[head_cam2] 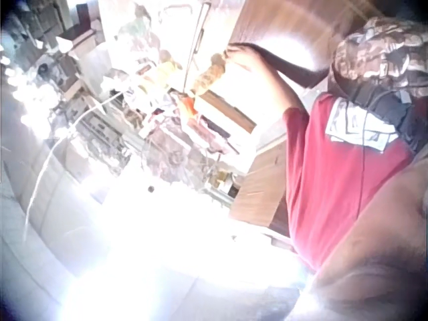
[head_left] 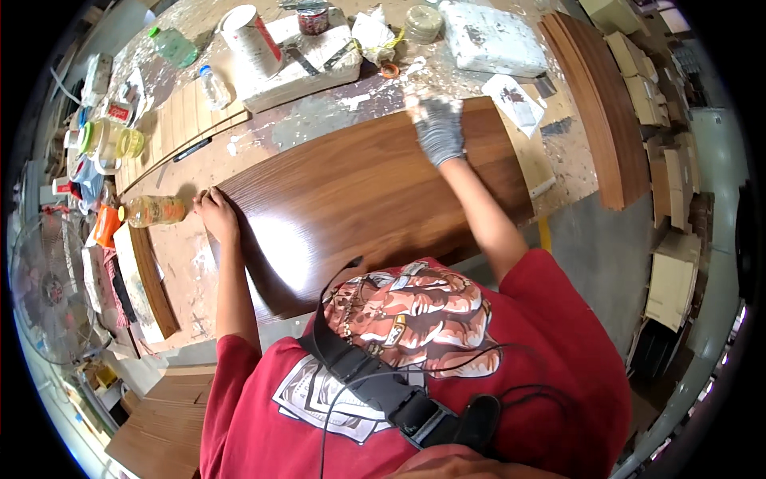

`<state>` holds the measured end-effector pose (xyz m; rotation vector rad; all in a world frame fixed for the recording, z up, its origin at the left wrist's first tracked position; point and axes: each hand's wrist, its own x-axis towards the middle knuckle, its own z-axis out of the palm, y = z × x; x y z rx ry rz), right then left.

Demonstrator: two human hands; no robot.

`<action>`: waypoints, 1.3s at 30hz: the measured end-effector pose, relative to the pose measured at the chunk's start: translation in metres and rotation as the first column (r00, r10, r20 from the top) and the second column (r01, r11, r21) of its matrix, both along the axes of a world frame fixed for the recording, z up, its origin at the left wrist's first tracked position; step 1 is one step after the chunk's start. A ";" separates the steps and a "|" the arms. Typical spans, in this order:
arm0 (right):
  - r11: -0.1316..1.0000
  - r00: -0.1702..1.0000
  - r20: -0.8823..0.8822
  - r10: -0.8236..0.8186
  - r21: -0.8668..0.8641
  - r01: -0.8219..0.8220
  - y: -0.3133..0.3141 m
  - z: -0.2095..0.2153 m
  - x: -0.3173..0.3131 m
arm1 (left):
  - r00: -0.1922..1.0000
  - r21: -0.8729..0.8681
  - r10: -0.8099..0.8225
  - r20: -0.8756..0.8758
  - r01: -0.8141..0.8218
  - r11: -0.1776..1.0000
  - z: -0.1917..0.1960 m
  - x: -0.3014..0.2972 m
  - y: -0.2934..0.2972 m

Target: The person wipes a wooden board with a cloth, moving the cloth across the top surface and along the edges.

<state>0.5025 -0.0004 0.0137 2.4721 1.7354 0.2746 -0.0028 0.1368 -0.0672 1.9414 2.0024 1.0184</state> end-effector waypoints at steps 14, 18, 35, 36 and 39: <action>0.882 0.951 -0.184 -0.247 0.364 0.299 -0.046 -0.046 0.138 | 0.982 -0.116 0.122 -0.144 -0.139 0.983 0.020 0.012 0.023; 0.871 0.919 -0.325 -0.224 0.356 0.339 -0.031 -0.035 0.153 | 0.975 -0.255 0.183 -0.129 -0.211 0.944 0.021 0.012 0.030; 0.614 0.304 -0.754 0.583 0.654 0.442 -0.046 0.048 0.221 | 0.628 -0.251 0.090 0.773 0.172 0.953 0.146 -0.052 -0.057; 0.611 0.305 -0.738 0.602 0.671 0.420 -0.054 0.064 0.217 | 0.627 -0.281 0.116 0.770 0.170 0.945 0.165 -0.052 -0.067; 0.433 0.473 -0.749 0.465 0.658 0.616 -0.080 0.114 0.195 | 0.505 -0.116 -0.017 0.863 0.232 0.966 0.191 -0.071 -0.077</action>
